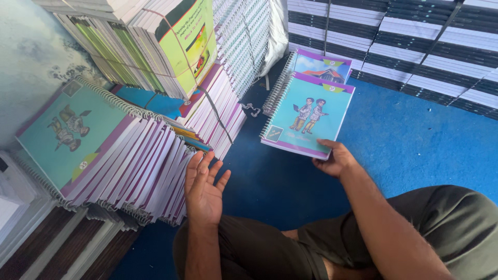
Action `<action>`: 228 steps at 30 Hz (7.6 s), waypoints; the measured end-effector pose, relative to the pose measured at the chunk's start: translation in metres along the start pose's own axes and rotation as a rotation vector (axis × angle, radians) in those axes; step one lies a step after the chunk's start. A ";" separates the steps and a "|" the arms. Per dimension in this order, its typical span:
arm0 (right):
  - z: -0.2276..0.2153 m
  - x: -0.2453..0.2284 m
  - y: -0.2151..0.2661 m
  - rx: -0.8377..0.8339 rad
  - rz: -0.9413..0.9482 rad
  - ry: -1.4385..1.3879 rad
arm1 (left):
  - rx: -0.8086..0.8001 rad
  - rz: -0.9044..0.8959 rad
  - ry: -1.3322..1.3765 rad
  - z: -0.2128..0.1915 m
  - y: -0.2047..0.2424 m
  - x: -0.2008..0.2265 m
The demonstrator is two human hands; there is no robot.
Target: The person sits on the floor and repeatedly picks up spiral-bound notebooks from a stack, briefly holds them, and places them onto a separate pile on the floor. The notebooks have different cover designs, including one with a house and another with cartoon figures.
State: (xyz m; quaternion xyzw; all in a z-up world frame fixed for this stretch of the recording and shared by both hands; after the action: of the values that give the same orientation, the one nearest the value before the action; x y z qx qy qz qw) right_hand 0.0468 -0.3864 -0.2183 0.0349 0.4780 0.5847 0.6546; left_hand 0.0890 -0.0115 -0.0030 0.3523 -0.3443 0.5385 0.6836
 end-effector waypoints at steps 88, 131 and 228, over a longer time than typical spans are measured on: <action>0.085 -0.022 -0.021 -0.500 -0.191 0.048 | -0.159 -0.060 -0.006 0.013 0.002 -0.007; 0.035 0.017 -0.003 -0.162 -0.175 0.055 | 0.454 0.575 -2.120 -0.092 -0.017 0.203; 0.228 0.027 0.185 -0.698 -0.201 0.274 | -0.200 0.015 0.216 0.006 0.018 0.016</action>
State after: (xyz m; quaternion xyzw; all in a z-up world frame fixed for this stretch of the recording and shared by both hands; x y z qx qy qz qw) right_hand 0.0598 -0.1896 0.0013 -0.3154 0.3344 0.6442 0.6113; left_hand 0.0733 -0.0057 0.0156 0.2198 -0.3234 0.5415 0.7442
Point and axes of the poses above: each hand's wrist, its own y-axis away from the middle knuckle, its own z-axis out of the palm, x = y × z, the point moved 9 cm from there along -y, towards the middle knuckle, and after that the axes turned 5 degrees about -z, right-handed, at the moved point
